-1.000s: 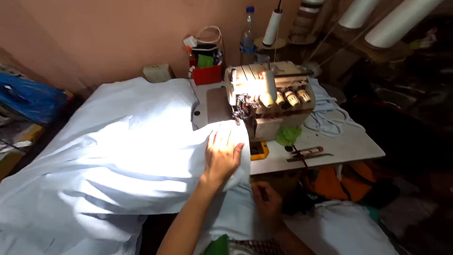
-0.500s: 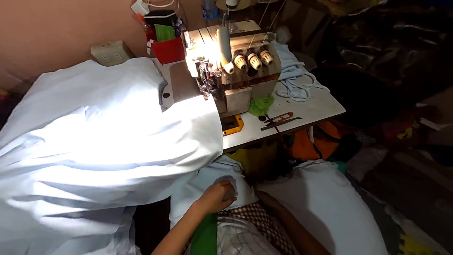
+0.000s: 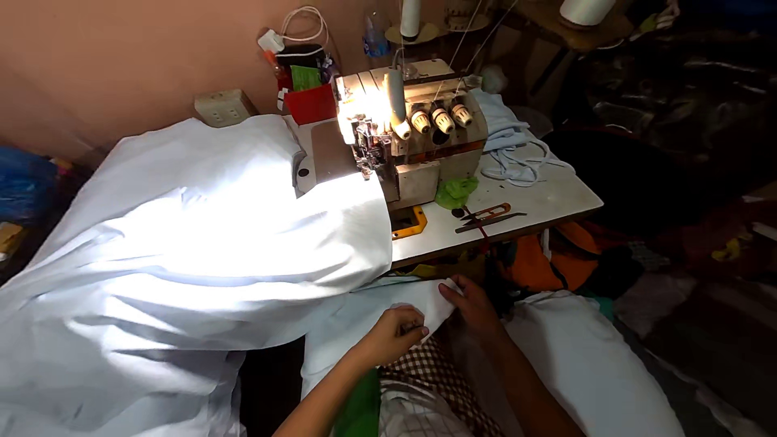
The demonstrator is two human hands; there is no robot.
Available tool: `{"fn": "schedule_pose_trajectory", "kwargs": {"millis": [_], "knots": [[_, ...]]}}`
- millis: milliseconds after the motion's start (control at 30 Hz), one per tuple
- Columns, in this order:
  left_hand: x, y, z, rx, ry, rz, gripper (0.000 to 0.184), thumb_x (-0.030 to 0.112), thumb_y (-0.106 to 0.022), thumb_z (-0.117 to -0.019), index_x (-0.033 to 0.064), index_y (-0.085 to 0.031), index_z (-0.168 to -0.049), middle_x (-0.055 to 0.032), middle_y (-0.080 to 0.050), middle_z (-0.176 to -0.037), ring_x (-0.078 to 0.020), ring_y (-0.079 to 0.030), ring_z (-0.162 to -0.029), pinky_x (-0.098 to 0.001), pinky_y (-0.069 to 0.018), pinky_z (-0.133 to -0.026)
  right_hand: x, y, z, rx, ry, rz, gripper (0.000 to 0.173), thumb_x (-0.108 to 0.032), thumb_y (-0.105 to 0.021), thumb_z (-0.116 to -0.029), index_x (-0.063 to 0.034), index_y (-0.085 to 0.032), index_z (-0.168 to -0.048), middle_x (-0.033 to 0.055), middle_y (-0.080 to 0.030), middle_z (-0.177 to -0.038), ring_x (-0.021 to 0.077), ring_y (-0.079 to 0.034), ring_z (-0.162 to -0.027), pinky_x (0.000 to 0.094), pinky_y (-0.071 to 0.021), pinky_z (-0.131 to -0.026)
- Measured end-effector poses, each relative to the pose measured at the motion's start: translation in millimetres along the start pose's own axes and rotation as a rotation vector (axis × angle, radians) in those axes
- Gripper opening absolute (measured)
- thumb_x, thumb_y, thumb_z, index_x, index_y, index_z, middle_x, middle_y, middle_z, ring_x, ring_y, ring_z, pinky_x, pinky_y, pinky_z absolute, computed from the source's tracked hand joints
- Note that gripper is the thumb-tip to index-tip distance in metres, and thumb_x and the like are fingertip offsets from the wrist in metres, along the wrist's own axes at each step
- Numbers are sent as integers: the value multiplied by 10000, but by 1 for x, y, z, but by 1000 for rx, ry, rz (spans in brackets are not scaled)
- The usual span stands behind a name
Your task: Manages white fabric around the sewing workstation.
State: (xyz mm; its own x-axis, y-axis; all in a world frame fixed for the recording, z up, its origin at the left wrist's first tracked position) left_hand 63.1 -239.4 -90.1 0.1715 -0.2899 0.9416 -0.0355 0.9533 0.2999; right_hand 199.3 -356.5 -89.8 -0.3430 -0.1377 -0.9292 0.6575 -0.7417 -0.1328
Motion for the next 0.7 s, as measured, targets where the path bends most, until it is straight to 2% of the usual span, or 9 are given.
{"fn": "schedule_pose_trajectory", "kwargs": {"millis": [67,133,233,300,367,467,567,700], "knots": [[3,9,3,134,-110,-72,223,119,-617,-979,-79,-715,-944,-169,-675,-998,-103,-607,-798,-214,-497,-699,-6,-7,-3,-13,17,-16,50,-38,-585,-1008,10,-573,-1017,37,-650,-826,64,-650,-676,228,-569,-623],[1,15,5,265,-169,-74,207,113,-650,-947,-73,-737,-916,-167,-708,-1002,-77,-625,-827,-188,-495,-723,-8,-12,-3,-19,18,-19,88,-30,-582,-1006,23,-562,-1073,45,-661,-853,70,-662,-675,231,-579,-615],[-3,20,6,354,-180,27,186,105,-680,-904,-66,-735,-856,-121,-720,-948,-44,-624,-892,-182,-486,-791,-11,-15,1,-31,19,25,318,-51,-561,-1022,62,-456,-1300,109,-647,-1013,105,-678,-688,265,-594,-601],[-8,22,6,375,-169,109,173,109,-695,-890,-47,-727,-824,-61,-713,-906,-11,-614,-900,-177,-486,-811,-9,-14,8,-23,47,124,376,-91,-547,-1035,79,-430,-1348,134,-597,-1106,111,-665,-756,275,-591,-664],[-13,23,7,391,-152,208,136,97,-706,-879,-19,-725,-811,-6,-707,-899,16,-611,-902,-166,-491,-805,-5,-14,14,-24,104,206,361,-98,-570,-1017,97,-476,-1306,143,-604,-1076,113,-650,-780,275,-575,-690],[-18,21,7,408,-106,315,94,73,-696,-876,10,-729,-815,25,-704,-923,30,-624,-900,-160,-509,-793,2,-21,19,-113,123,207,233,-87,-584,-1002,81,-563,-1162,80,-640,-941,74,-653,-734,240,-577,-684],[-18,18,9,440,-92,316,96,75,-676,-885,15,-714,-821,22,-689,-912,24,-624,-887,-165,-516,-793,6,-29,18,-175,81,160,110,-76,-583,-1002,31,-579,-1029,25,-637,-834,50,-647,-661,214,-579,-640],[-16,16,14,501,-123,206,124,94,-687,-880,-15,-706,-825,-25,-691,-906,3,-615,-906,-155,-495,-795,4,-38,15,-205,56,205,151,-108,-595,-1008,-11,-608,-893,-25,-621,-698,32,-626,-587,198,-560,-591]]}}
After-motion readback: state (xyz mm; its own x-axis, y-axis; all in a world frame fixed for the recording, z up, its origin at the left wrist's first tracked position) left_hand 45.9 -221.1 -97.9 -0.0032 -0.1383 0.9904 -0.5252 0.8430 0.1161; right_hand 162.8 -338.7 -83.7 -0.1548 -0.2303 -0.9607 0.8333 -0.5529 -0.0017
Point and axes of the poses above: each hand's wrist, its own z-axis away from the middle knuckle, its own y-axis out of the back of the hand, x = y × z, the point moved 4 cm from there along -z, towards the middle knuckle
